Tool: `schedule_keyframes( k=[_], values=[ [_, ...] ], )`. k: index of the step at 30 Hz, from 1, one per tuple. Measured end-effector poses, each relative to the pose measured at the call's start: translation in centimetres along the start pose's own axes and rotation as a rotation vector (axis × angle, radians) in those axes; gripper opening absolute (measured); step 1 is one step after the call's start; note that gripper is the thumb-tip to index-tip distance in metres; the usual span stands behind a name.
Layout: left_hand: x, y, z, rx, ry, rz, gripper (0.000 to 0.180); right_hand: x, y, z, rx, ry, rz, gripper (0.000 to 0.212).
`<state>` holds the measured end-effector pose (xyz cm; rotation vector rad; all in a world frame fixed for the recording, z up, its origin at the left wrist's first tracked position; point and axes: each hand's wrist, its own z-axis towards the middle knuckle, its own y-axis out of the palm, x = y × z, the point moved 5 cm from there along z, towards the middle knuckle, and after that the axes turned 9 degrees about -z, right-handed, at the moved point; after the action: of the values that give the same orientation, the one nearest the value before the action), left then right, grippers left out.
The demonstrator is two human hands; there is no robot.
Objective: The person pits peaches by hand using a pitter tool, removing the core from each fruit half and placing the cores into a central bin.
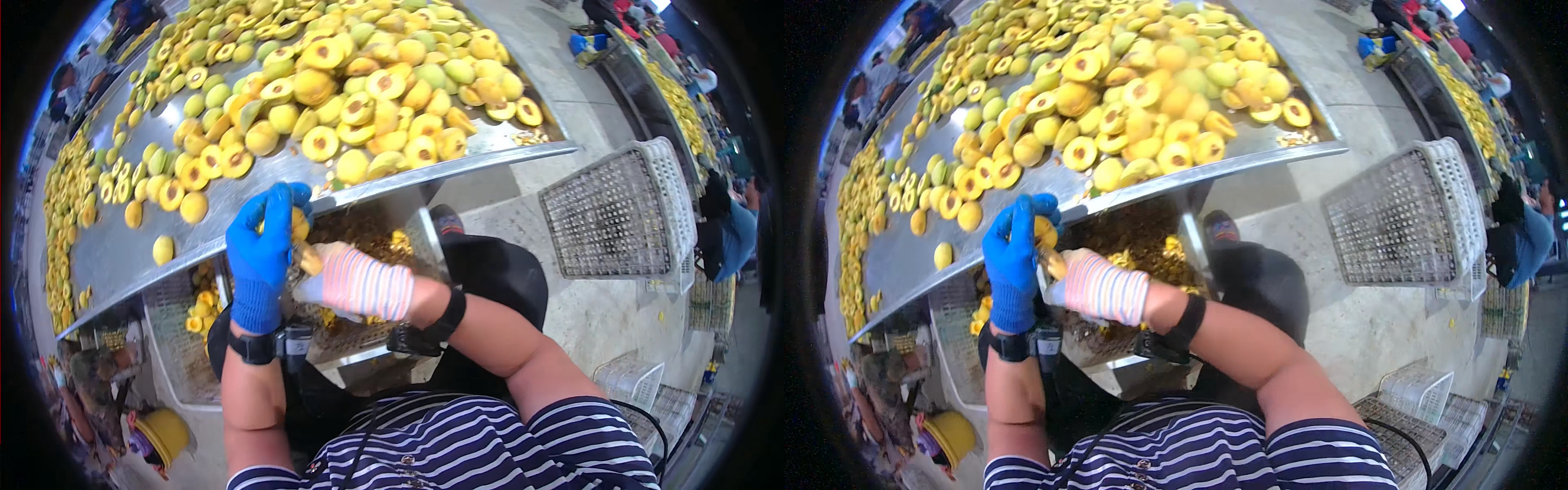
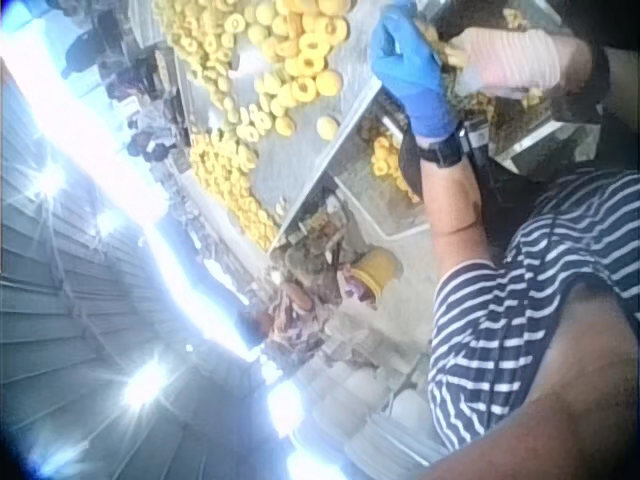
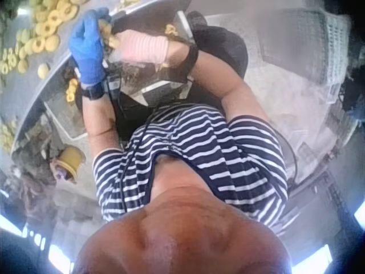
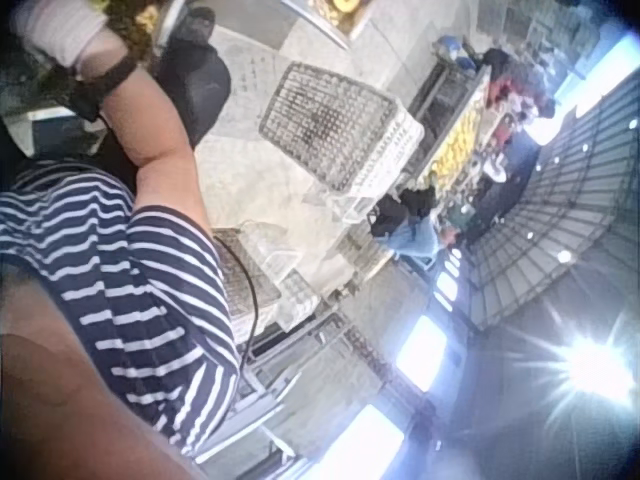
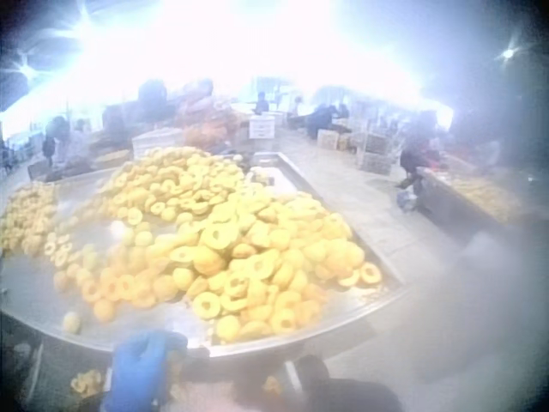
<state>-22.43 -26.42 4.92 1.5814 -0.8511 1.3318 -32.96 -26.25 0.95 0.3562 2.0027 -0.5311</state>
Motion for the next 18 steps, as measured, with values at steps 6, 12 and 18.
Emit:
schedule_keyframes(
  k=[6, 12, 18],
  values=[
    [0.1, -1.1, -0.2, -0.173, -0.074, 0.507, 0.027, -0.9, 0.7, -1.3, -0.095, 0.066, 0.174, 0.022],
    [-0.1, -0.3, 0.2, -0.236, -0.149, -0.206, 0.035, -0.7, 0.7, -1.7, -0.09, -0.117, 0.366, 0.015],
    [-1.1, -0.2, 0.3, -0.308, -0.221, -0.415, 0.043, -0.1, 1.1, -2.3, -0.298, 0.039, 0.519, 0.015]
  ],
)
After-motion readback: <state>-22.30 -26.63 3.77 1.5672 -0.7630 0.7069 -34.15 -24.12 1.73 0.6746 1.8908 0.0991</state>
